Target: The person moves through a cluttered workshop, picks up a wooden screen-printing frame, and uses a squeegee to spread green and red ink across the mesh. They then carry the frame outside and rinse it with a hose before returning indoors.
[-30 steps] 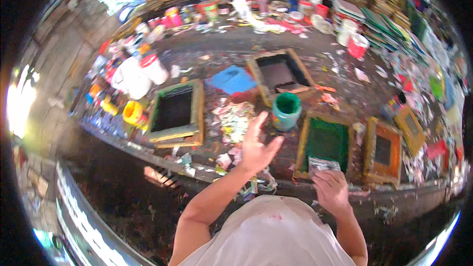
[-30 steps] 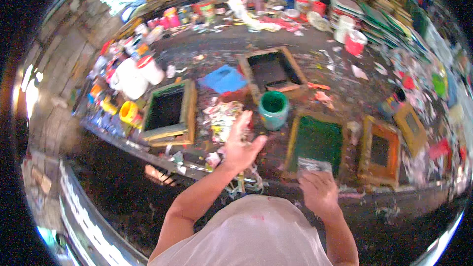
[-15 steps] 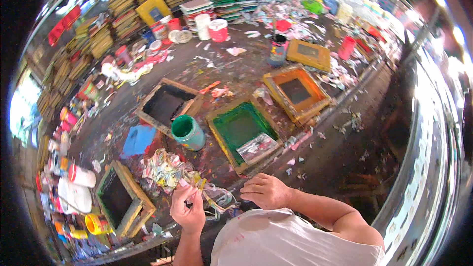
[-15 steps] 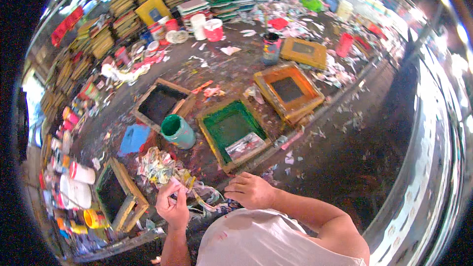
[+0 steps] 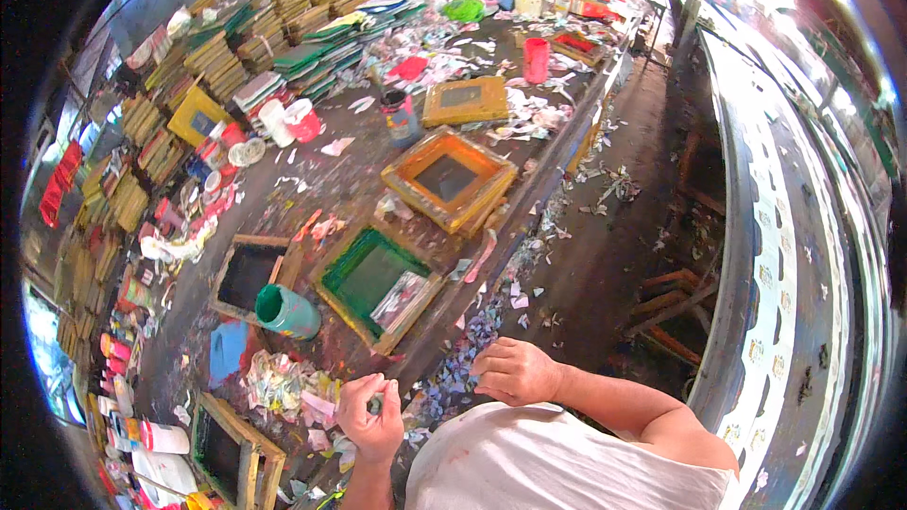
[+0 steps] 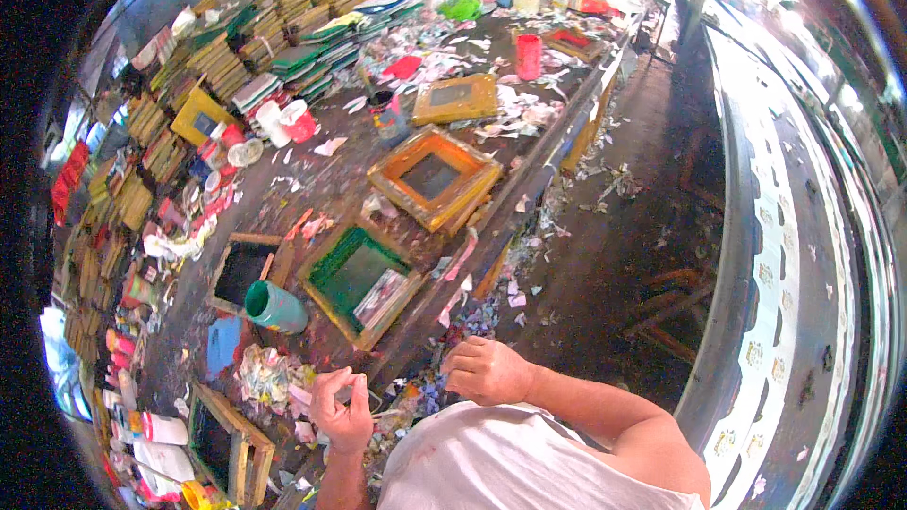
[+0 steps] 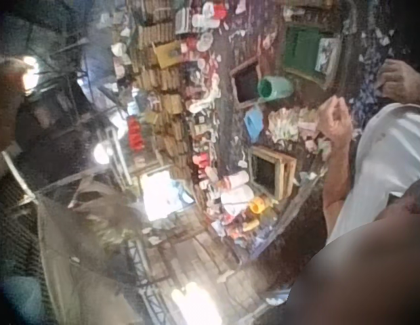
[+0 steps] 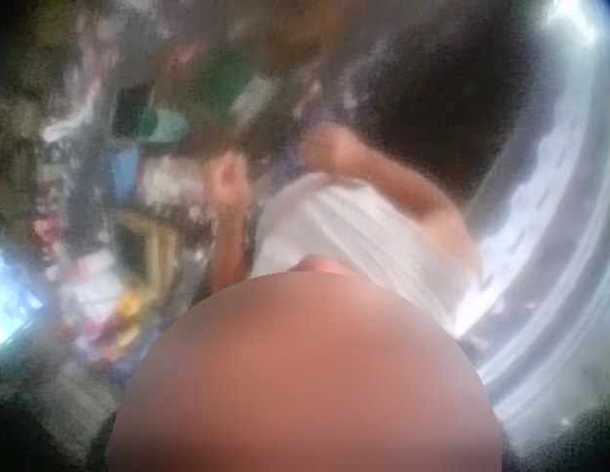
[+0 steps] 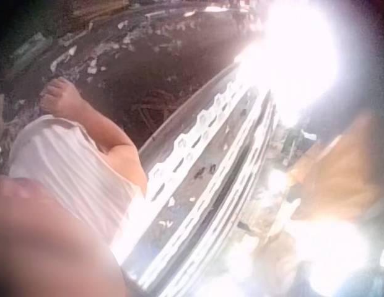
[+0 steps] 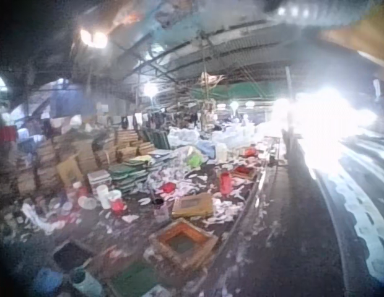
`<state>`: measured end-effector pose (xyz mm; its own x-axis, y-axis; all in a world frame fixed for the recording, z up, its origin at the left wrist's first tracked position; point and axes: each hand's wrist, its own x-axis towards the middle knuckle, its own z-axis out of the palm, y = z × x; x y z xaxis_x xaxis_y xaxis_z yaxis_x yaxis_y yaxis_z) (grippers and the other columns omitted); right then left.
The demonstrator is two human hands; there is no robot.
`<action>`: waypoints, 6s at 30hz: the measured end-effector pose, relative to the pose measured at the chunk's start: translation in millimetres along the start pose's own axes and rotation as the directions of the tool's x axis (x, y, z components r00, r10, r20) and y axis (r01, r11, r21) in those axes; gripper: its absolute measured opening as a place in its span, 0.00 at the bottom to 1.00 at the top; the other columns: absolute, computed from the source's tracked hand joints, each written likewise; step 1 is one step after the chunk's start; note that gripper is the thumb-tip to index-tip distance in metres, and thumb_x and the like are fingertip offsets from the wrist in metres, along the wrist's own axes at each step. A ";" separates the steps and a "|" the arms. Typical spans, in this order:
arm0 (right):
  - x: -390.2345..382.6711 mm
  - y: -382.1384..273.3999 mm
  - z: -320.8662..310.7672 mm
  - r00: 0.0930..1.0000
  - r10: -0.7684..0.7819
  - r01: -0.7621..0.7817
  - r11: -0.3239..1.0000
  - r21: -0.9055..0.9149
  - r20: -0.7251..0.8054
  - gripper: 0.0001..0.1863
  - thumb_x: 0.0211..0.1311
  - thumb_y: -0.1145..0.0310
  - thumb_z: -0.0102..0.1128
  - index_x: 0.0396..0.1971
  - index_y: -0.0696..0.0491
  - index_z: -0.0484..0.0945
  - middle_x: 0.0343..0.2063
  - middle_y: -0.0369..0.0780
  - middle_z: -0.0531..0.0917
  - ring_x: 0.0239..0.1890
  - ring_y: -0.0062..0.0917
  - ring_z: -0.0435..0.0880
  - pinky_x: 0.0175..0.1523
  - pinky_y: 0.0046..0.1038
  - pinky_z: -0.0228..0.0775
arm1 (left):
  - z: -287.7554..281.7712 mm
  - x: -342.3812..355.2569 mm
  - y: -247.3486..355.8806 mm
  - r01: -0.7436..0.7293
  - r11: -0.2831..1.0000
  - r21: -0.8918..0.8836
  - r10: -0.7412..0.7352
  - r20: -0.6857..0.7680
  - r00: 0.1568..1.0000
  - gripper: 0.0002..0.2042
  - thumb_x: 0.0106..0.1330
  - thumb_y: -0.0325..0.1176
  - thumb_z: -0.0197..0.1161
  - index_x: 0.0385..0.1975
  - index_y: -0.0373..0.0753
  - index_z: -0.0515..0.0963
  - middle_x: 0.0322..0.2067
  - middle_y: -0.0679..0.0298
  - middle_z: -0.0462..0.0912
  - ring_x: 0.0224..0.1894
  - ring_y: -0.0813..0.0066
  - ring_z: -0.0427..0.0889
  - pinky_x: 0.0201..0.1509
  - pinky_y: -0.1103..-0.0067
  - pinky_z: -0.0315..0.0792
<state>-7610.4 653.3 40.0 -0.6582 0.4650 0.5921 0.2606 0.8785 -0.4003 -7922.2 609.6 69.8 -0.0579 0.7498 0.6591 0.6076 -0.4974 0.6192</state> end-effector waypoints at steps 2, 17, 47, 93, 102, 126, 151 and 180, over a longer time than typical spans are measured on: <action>-21.8 8.2 -26.2 0.998 0.025 -0.023 0.999 -0.035 0.065 0.09 0.63 0.67 0.76 0.32 0.52 0.83 0.44 0.41 0.90 0.49 0.38 0.90 0.54 0.41 0.81 | 28.3 9.8 19.4 -0.038 0.999 -0.036 0.038 0.011 0.999 0.13 0.64 0.17 0.77 0.47 0.34 0.85 0.38 0.56 0.90 0.38 0.64 0.88 0.48 0.70 0.82; -238.3 46.5 -248.5 0.935 0.287 -0.352 0.807 -0.474 -0.207 0.13 0.52 0.70 0.82 0.27 0.49 0.81 0.40 0.38 0.91 0.42 0.33 0.92 0.44 0.38 0.83 | 305.3 50.2 147.5 -0.163 0.887 -0.432 0.302 0.275 0.913 0.13 0.61 0.20 0.80 0.45 0.37 0.88 0.36 0.58 0.90 0.36 0.61 0.90 0.41 0.69 0.84; -180.6 363.4 -410.0 0.722 0.559 -0.426 0.823 0.375 -0.408 0.04 0.66 0.75 0.73 0.34 0.57 0.85 0.40 0.47 0.93 0.42 0.37 0.93 0.47 0.37 0.86 | 782.5 337.6 154.8 -0.247 0.879 -0.408 0.408 0.375 0.832 0.12 0.67 0.28 0.73 0.49 0.40 0.88 0.37 0.61 0.88 0.42 0.59 0.88 0.51 0.63 0.79; -205.5 1038.5 -732.5 0.712 0.688 -0.656 0.723 0.216 -0.140 0.05 0.62 0.77 0.78 0.34 0.56 0.88 0.33 0.42 0.92 0.36 0.32 0.92 0.43 0.33 0.83 | 1293.5 663.0 -14.5 0.397 0.918 -0.001 -0.390 -0.182 0.903 0.43 0.62 0.23 0.73 0.80 0.36 0.63 0.78 0.39 0.65 0.82 0.38 0.60 0.88 0.52 0.52; -197.6 1165.3 -802.8 0.663 0.721 -0.603 0.674 0.428 -0.201 0.05 0.64 0.78 0.77 0.34 0.58 0.87 0.31 0.39 0.90 0.35 0.24 0.89 0.45 0.29 0.80 | 1300.4 698.4 -3.3 0.491 0.862 -0.127 -0.505 -0.312 0.805 0.31 0.54 0.16 0.68 0.63 0.33 0.83 0.73 0.40 0.77 0.77 0.45 0.75 0.82 0.60 0.67; 24.3 1149.1 -560.4 0.904 -0.230 0.272 0.960 -0.069 0.360 0.39 0.65 0.51 0.76 0.75 0.42 0.75 0.78 0.49 0.68 0.80 0.53 0.67 0.76 0.58 0.66 | 946.2 638.2 241.0 0.477 0.859 0.188 -0.147 -0.802 0.580 0.38 0.54 0.13 0.66 0.73 0.29 0.75 0.72 0.51 0.78 0.75 0.58 0.76 0.83 0.61 0.66; -46.9 1398.6 -781.6 0.930 0.368 -0.341 0.841 -0.420 -0.018 0.17 0.60 0.64 0.76 0.49 0.49 0.90 0.56 0.42 0.87 0.63 0.43 0.82 0.69 0.50 0.70 | 1090.8 633.6 110.6 0.493 0.861 -0.123 -0.493 -0.441 0.750 0.32 0.53 0.09 0.66 0.63 0.31 0.82 0.76 0.43 0.75 0.79 0.53 0.74 0.82 0.62 0.68; 0.6 1133.8 -666.7 0.875 -0.243 0.254 0.967 0.029 0.419 0.23 0.58 0.75 0.68 0.56 0.53 0.87 0.47 0.42 0.91 0.52 0.39 0.90 0.60 0.42 0.82 | 1133.2 558.9 56.8 0.405 0.734 0.545 -0.449 -0.058 0.892 0.26 0.66 0.37 0.79 0.63 0.37 0.84 0.73 0.55 0.79 0.76 0.41 0.73 0.77 0.47 0.66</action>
<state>-6844.4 1722.5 52.8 -0.9351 0.1480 0.3219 0.0641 0.9642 -0.2572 -7022.5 1494.9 -10.3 -0.3705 0.8664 0.3346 0.8543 0.1765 0.4889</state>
